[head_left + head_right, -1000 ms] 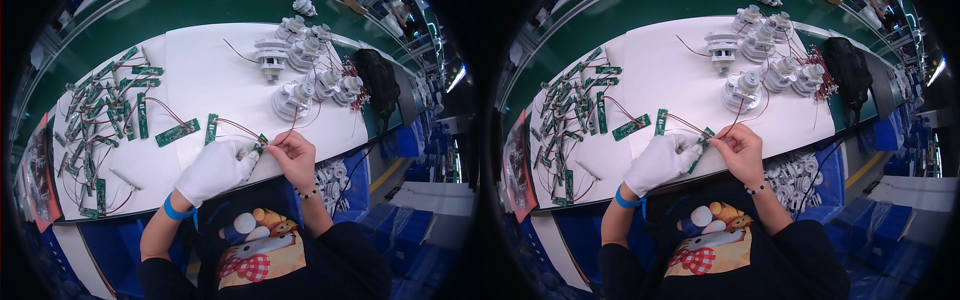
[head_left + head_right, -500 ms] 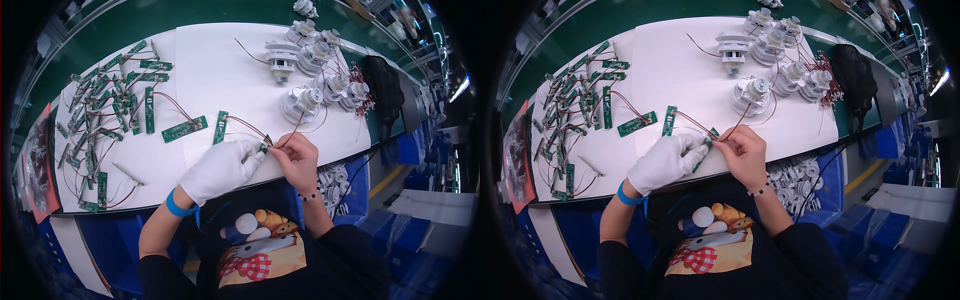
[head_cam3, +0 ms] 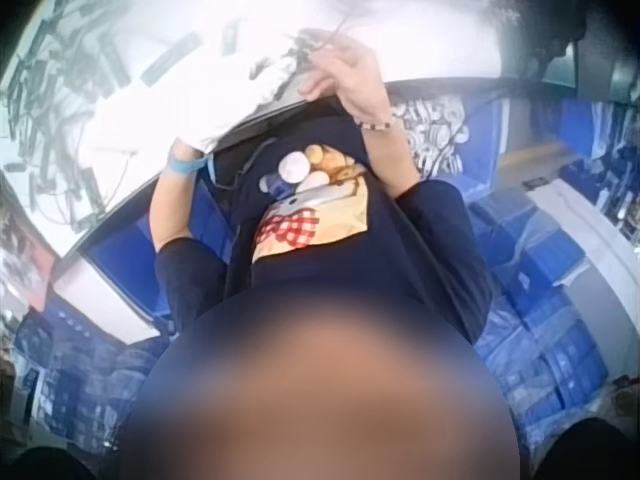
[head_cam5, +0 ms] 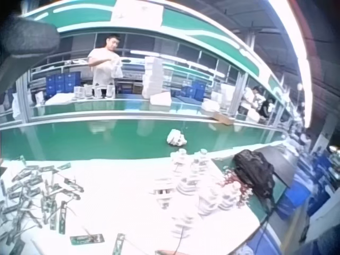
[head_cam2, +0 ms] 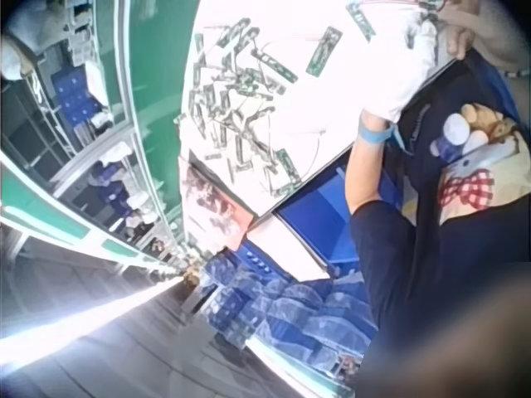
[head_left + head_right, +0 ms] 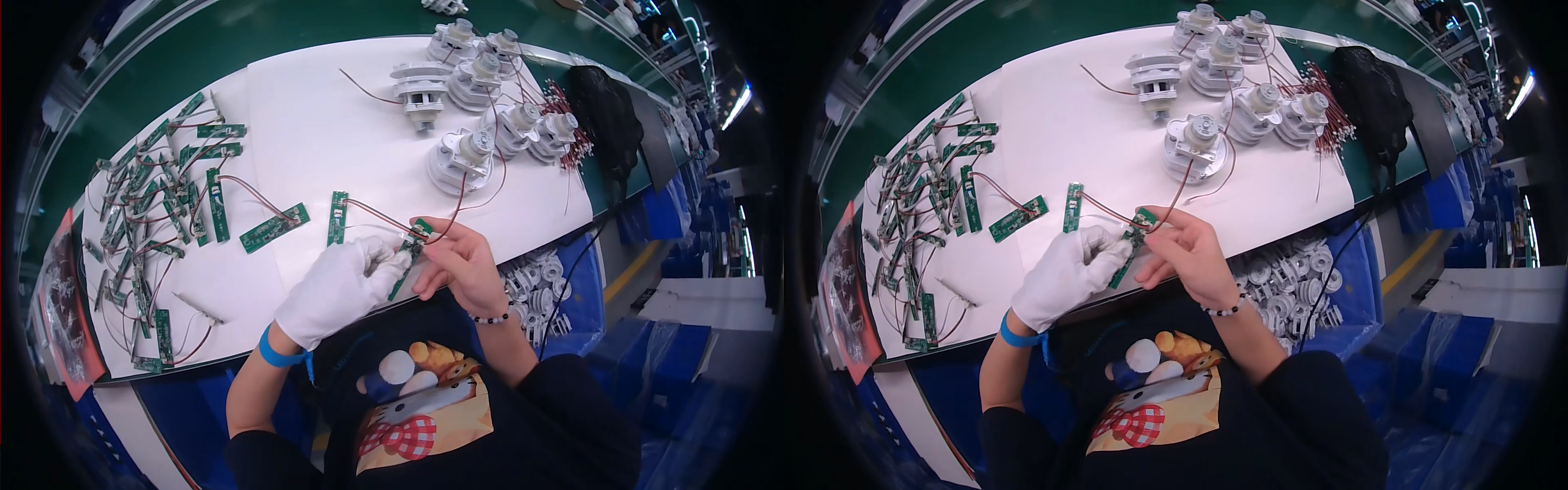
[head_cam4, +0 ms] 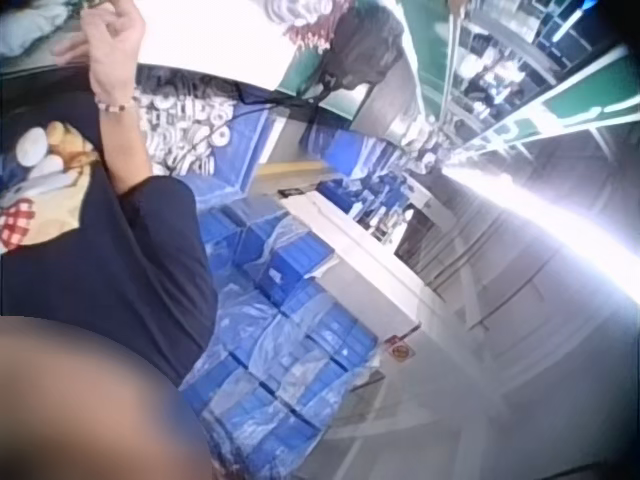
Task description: The person assembles small electronic components by connecting wires to green circuit boards. They pick up white circular motor-like parts and circuit boards from a table, attach wires to the boards, and place the assembled units onto a conveyor belt. The process is repeated for multiple units throughout the clip.
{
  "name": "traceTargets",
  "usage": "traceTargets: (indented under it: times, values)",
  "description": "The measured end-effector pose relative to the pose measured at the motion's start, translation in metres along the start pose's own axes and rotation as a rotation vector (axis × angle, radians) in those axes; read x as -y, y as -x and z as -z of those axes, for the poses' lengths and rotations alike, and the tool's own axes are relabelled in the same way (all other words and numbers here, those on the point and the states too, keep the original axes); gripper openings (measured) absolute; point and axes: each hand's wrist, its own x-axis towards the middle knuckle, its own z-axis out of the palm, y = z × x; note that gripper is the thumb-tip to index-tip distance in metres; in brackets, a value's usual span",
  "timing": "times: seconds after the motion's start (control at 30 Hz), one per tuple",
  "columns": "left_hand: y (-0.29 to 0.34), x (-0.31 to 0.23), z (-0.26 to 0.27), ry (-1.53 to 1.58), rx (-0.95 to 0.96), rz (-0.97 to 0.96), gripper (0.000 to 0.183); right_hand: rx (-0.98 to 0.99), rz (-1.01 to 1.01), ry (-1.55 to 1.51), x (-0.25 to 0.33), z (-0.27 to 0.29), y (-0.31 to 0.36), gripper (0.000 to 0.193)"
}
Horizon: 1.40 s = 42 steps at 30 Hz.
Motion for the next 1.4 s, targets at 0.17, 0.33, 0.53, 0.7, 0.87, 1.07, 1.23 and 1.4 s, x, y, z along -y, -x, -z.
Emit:
traceTargets:
  times: [0.17,0.33,0.53,0.7,0.87,1.07,1.23,1.4]
  values:
    - [0.001,-0.001,0.0,-0.033,0.024,-0.006,0.026,-0.052,0.041,-0.01,-0.002,-0.003,0.0,0.039]
    - [0.002,0.001,-0.001,-0.029,0.026,-0.034,0.026,-0.069,0.075,-0.026,-0.009,-0.002,-0.001,0.037]
    - [0.002,0.007,-0.002,-0.041,-0.007,-0.075,0.024,-0.123,0.118,-0.037,-0.011,-0.011,0.0,0.035]
    - [0.002,-0.005,-0.001,-0.012,-0.013,0.038,0.023,-0.113,0.103,0.112,0.014,-0.006,0.009,0.033]
    - [0.002,-0.001,-0.003,-0.018,-0.004,0.042,0.023,-0.601,0.405,0.631,0.034,0.042,0.008,0.018]
    - [0.001,-0.003,-0.003,-0.019,-0.035,0.003,0.025,-0.34,0.189,0.368,0.029,0.042,-0.008,0.013]
    - [0.001,0.005,-0.001,-0.037,-0.017,0.012,0.024,0.103,0.133,0.019,0.035,0.039,0.014,0.009]
    - [0.003,-0.002,-0.003,-0.048,-0.031,-0.031,0.024,0.076,0.209,0.197,0.044,0.017,0.019,0.011]
